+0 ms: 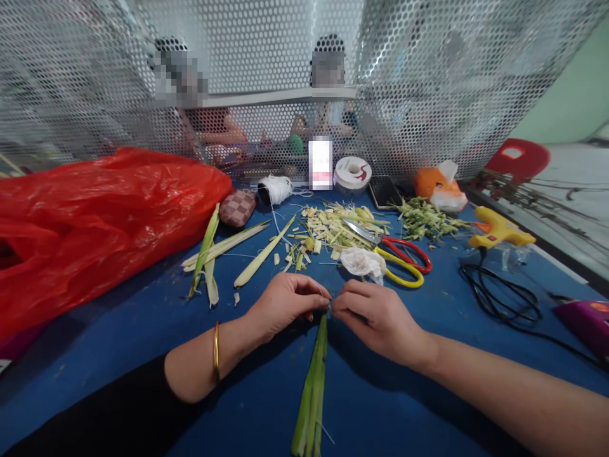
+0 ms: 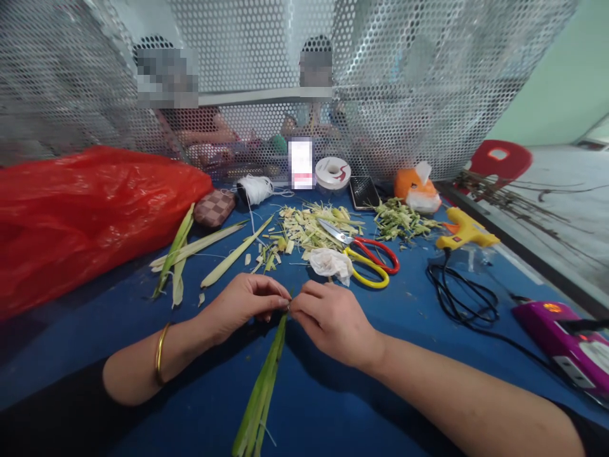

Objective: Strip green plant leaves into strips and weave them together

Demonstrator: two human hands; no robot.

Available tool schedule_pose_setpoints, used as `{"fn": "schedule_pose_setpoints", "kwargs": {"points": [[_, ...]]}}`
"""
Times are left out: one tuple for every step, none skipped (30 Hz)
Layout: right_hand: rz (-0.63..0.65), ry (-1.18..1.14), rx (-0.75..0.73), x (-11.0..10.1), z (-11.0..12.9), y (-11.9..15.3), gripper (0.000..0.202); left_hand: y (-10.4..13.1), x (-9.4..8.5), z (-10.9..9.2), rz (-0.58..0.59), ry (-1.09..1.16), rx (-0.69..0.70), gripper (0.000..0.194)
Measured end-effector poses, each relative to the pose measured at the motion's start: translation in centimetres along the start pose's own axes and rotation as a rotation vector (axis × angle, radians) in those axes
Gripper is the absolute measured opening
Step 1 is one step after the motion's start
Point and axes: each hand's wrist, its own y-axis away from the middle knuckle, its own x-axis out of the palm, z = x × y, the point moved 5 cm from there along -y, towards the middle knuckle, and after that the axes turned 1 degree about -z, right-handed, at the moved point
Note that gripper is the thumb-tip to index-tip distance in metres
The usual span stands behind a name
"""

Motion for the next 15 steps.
{"fn": "schedule_pose_setpoints", "kwargs": {"points": [[0.0, -0.017, 0.008, 0.0, -0.1, 0.0, 0.021, 0.0, 0.0, 0.0, -0.006, 0.0, -0.006, 0.012], [0.001, -0.03, 0.013, 0.1, -0.2, 0.0, 0.021, 0.1, -0.1, 0.0, -0.008, 0.002, -0.011, 0.012], [0.002, -0.039, 0.013, 0.1, -0.2, 0.0, 0.021, 0.1, -0.1, 0.0, -0.008, 0.005, -0.015, 0.012], [0.004, -0.047, 0.008, 0.1, -0.3, 0.1, 0.021, 0.1, -0.1, 0.0, -0.005, 0.008, -0.016, 0.012], [0.006, -0.053, 0.002, 0.1, -0.3, 0.1, 0.021, 0.1, -0.1, 0.0, -0.001, 0.011, -0.013, 0.013], [0.008, -0.061, -0.005, 0.2, -0.3, 0.1, 0.021, 0.0, -0.1, 0.0, 0.004, 0.013, -0.007, 0.013], [0.009, -0.07, -0.01, 0.2, -0.3, 0.2, 0.021, 0.0, -0.2, 0.0, 0.008, 0.013, 0.0, 0.012], [0.009, -0.083, -0.012, 0.2, -0.3, 0.2, 0.02, -0.1, -0.2, 0.0, 0.011, 0.011, 0.008, 0.012], [0.011, -0.101, -0.01, 0.2, -0.3, 0.1, 0.019, -0.1, -0.2, 0.0, 0.014, 0.009, 0.016, 0.012], [0.016, -0.126, -0.005, 0.2, -0.3, 0.1, 0.018, -0.1, -0.2, 0.0, 0.018, 0.008, 0.024, 0.012], [0.017, -0.157, 0.01, 0.2, -0.4, 0.1, 0.015, -0.1, -0.2, 0.0, 0.019, 0.005, 0.031, 0.012], [0.005, -0.194, 0.04, 0.1, -0.5, 0.1, 0.011, 0.0, -0.2, -0.1, 0.018, 0.001, 0.037, 0.012], [-0.022, -0.233, 0.087, 0.0, -0.8, 0.0, 0.008, 0.0, -0.1, -0.2, 0.015, -0.005, 0.042, 0.013], [-0.058, -0.273, 0.142, -0.2, -1.0, 0.0, 0.007, 0.1, -0.1, -0.2, 0.011, -0.015, 0.048, 0.013], [-0.096, -0.313, 0.199, -0.3, -1.3, 0.1, 0.008, 0.1, -0.1, -0.3, 0.006, -0.029, 0.055, 0.013]]}}
